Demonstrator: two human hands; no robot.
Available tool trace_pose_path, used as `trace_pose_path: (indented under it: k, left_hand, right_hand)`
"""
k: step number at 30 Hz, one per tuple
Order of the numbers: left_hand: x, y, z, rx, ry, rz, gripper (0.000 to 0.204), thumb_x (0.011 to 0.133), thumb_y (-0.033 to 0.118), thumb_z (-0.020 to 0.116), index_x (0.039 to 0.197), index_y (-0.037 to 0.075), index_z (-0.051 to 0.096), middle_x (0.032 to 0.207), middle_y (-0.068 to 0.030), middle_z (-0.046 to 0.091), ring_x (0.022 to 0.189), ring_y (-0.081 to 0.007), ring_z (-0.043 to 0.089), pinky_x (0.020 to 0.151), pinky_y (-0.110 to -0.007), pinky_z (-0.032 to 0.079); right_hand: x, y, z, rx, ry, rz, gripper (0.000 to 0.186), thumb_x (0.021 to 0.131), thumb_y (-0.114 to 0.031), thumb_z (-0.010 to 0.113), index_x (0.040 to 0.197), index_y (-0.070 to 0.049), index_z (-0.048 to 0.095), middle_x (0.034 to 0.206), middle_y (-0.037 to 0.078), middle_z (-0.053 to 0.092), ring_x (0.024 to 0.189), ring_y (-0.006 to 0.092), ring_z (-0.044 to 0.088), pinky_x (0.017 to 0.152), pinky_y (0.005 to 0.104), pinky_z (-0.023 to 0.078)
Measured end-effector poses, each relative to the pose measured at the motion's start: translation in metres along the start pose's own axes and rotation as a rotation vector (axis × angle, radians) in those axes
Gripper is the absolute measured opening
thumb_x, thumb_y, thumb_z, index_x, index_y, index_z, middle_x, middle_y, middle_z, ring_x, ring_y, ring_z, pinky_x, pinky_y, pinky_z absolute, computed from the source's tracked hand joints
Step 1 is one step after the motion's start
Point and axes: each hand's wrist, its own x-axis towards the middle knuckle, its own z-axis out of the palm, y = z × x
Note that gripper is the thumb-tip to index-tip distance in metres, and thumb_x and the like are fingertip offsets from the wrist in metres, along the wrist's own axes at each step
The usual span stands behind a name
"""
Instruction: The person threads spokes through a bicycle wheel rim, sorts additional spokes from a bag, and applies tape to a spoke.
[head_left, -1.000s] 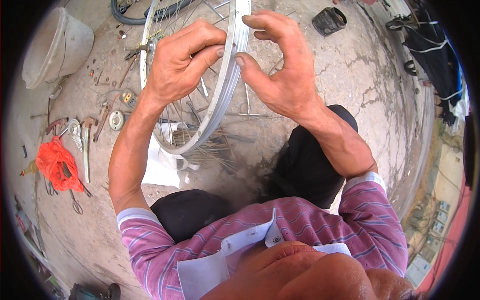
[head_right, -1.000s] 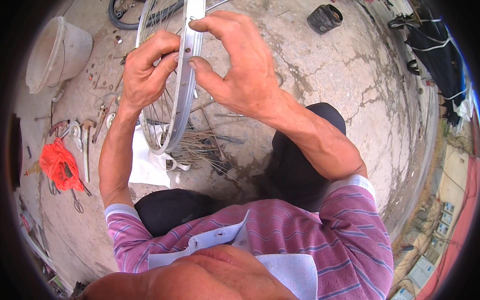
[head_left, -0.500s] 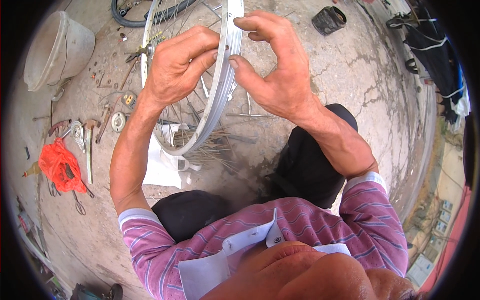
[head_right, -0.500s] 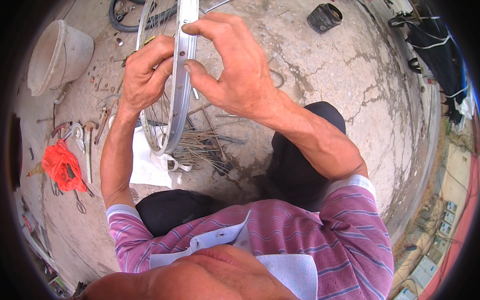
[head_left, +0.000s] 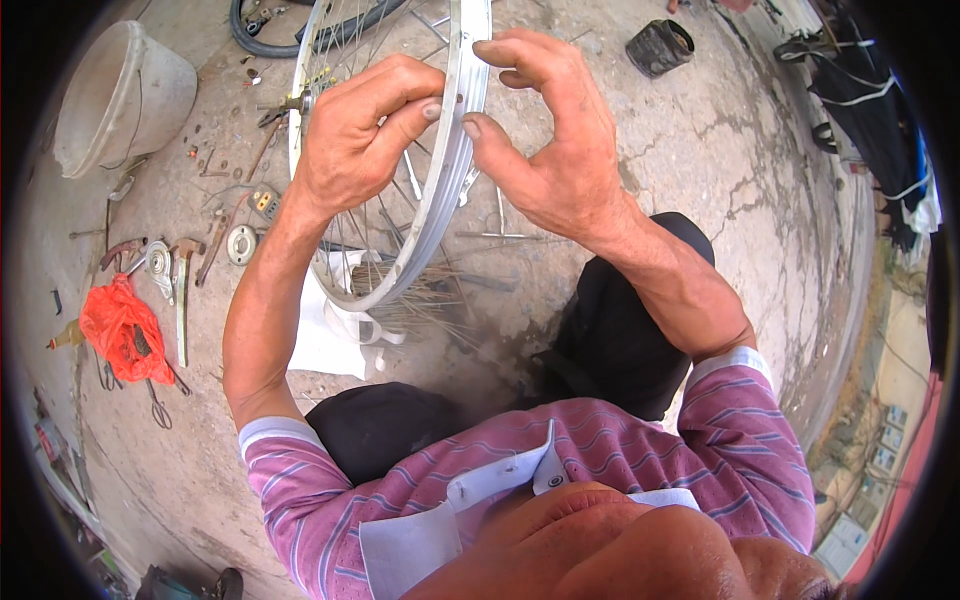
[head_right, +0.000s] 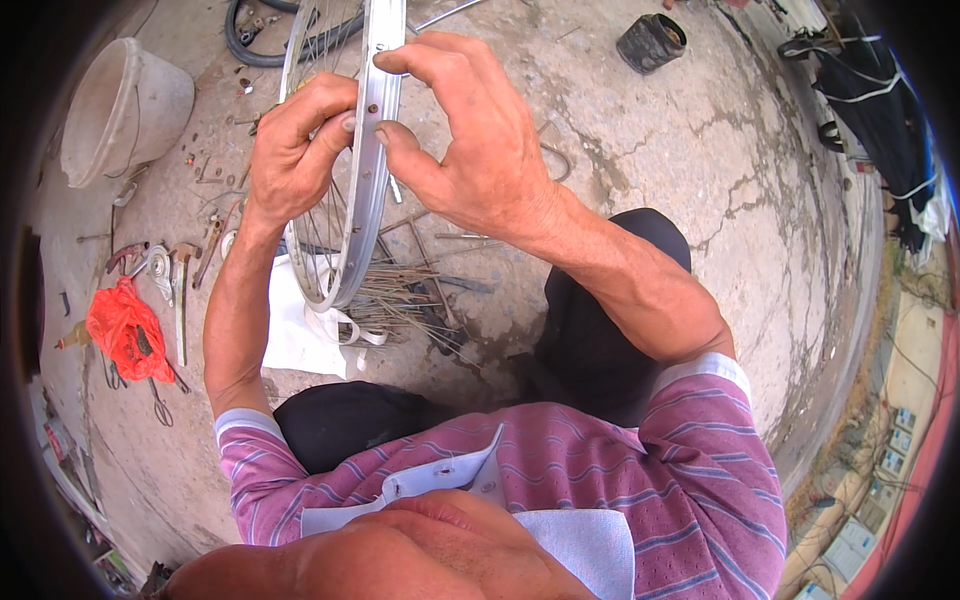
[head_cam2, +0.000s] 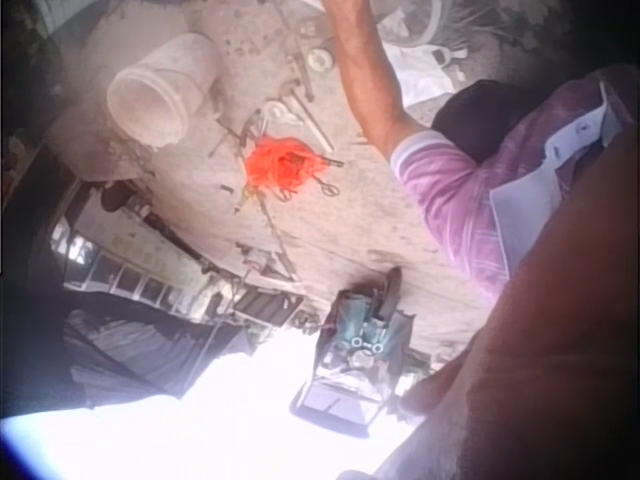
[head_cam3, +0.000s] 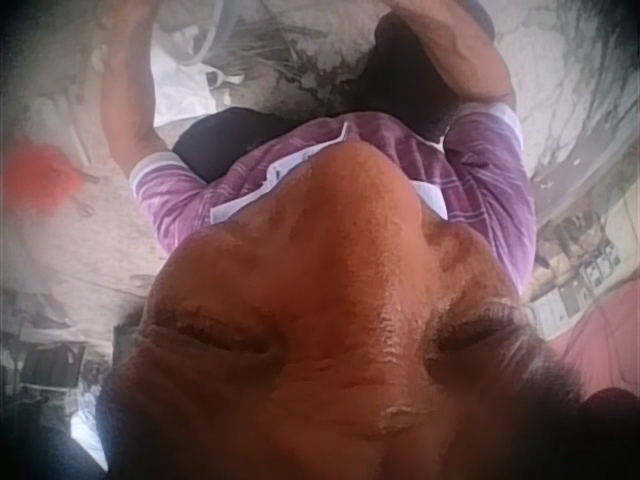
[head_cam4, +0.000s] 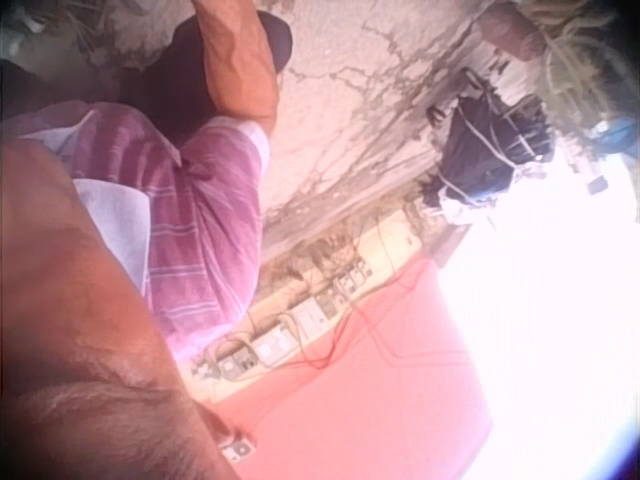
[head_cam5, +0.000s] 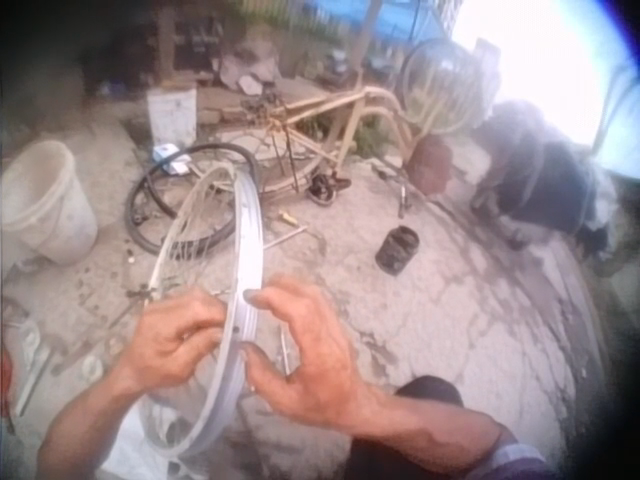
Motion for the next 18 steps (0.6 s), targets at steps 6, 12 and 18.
trace_pose_path:
  k: [6, 12, 18]
  left_hand:
    - [-0.0001, 0.0033, 0.0031, -0.080, 0.014, -0.073, 0.011, 0.090, -0.002, 0.067, 0.101, -0.001, 0.068, 0.092, -0.0073, 0.068, 0.082, -0.0159, 0.065, 0.071, -0.029, 0.052]
    - [-0.0004, -0.0016, 0.0000, -0.009, -0.013, 0.012, 0.015, 0.092, -0.004, 0.064, 0.106, -0.001, 0.067, 0.094, -0.0069, 0.066, 0.082, -0.0147, 0.063, 0.072, -0.028, 0.051]
    - [0.0003, 0.0076, 0.0023, 0.019, -0.009, -0.015, 0.013, 0.092, -0.003, 0.064, 0.104, -0.001, 0.067, 0.091, -0.0070, 0.065, 0.079, -0.0155, 0.063, 0.070, -0.028, 0.051]
  right_hand:
    - [-0.0003, -0.0015, 0.0003, 0.008, 0.011, 0.010, 0.053, 0.074, -0.004, 0.079, 0.124, -0.003, 0.060, 0.117, 0.018, 0.062, 0.109, 0.0361, 0.062, 0.091, 0.0419, 0.052]
    - [-0.0022, -0.0004, -0.0019, -0.013, -0.041, 0.014, 0.057, 0.079, 0.000, 0.077, 0.132, -0.002, 0.056, 0.129, 0.016, 0.058, 0.115, 0.0271, 0.061, 0.089, 0.0365, 0.056]
    - [-0.0031, -0.0012, -0.0019, -0.010, -0.050, 0.013, 0.058, 0.080, 0.000, 0.077, 0.133, -0.002, 0.054, 0.131, 0.015, 0.057, 0.117, 0.0266, 0.060, 0.091, 0.0365, 0.056]
